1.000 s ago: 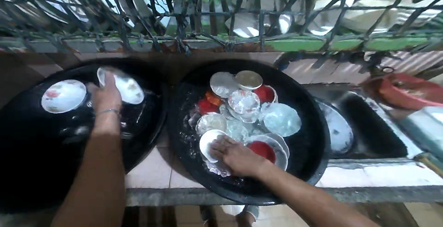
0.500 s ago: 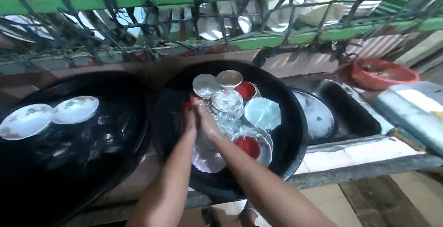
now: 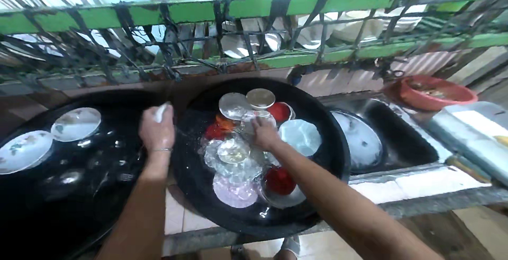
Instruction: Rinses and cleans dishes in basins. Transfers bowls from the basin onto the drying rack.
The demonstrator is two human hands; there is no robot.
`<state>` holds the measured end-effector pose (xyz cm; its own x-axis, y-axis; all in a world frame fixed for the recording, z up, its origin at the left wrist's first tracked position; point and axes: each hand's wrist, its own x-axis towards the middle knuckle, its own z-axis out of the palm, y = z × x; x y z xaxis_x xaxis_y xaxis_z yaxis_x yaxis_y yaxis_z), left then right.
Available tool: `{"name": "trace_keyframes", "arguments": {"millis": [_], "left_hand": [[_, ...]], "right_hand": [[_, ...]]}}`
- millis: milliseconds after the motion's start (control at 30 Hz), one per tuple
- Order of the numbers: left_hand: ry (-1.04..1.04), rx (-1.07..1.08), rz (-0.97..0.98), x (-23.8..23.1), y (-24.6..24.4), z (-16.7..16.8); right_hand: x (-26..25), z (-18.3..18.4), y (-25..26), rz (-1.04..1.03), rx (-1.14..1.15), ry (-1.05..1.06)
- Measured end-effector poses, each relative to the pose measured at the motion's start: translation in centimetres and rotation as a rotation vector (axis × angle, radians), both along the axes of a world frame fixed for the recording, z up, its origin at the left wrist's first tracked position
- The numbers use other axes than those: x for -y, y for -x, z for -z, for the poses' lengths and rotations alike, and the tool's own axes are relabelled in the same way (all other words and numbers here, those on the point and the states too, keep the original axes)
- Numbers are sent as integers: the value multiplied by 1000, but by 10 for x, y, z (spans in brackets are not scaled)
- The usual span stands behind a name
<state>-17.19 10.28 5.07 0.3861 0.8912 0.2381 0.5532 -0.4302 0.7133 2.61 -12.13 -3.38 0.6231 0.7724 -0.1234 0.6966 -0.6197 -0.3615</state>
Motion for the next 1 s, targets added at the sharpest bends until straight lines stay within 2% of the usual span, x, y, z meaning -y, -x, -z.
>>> {"name": "trace_keyframes", "arguments": {"millis": [100, 167, 267, 333, 367, 400, 433, 533, 600, 700, 733, 800, 900, 967, 1000], "left_hand": [[-159, -11, -65, -10, 17, -18], [-52, 45, 86, 20, 3, -13], [443, 238, 317, 79, -40, 31], [849, 385, 329, 107, -67, 56], [985, 420, 315, 115, -76, 65], [1031, 426, 292, 119, -85, 74], [1018, 402, 267, 120, -90, 78], [929, 290, 163, 113, -89, 80], [913, 232, 152, 107, -86, 86], [897, 183, 192, 115, -90, 93], [855, 151, 199, 118, -91, 91], [762, 116, 169, 115, -93, 89], [675, 82, 125, 99, -84, 91], [573, 1, 118, 90, -79, 88], [536, 1, 121, 90, -78, 86]], "right_hand": [[3, 17, -14, -33, 64, 161], [-5, 18, -3, -55, 150, 151], [-14, -5, 29, 38, 157, 9], [-18, -17, 46, 147, 147, -190], [-20, -19, 54, 177, 142, -294], [-20, -18, 63, 174, 132, -380], [-19, -17, 72, 133, 93, -420], [-1, 3, 73, -157, -66, -428], [14, 13, 55, -249, -37, -341], [10, 15, 31, -14, 1, -72], [2, 13, 33, 39, 12, -47], [-14, 11, 56, -5, 2, -63], [-10, 10, 69, -53, -54, -193], [2, 9, 54, 171, -142, -403], [6, 8, 45, 308, -281, -513]]}}
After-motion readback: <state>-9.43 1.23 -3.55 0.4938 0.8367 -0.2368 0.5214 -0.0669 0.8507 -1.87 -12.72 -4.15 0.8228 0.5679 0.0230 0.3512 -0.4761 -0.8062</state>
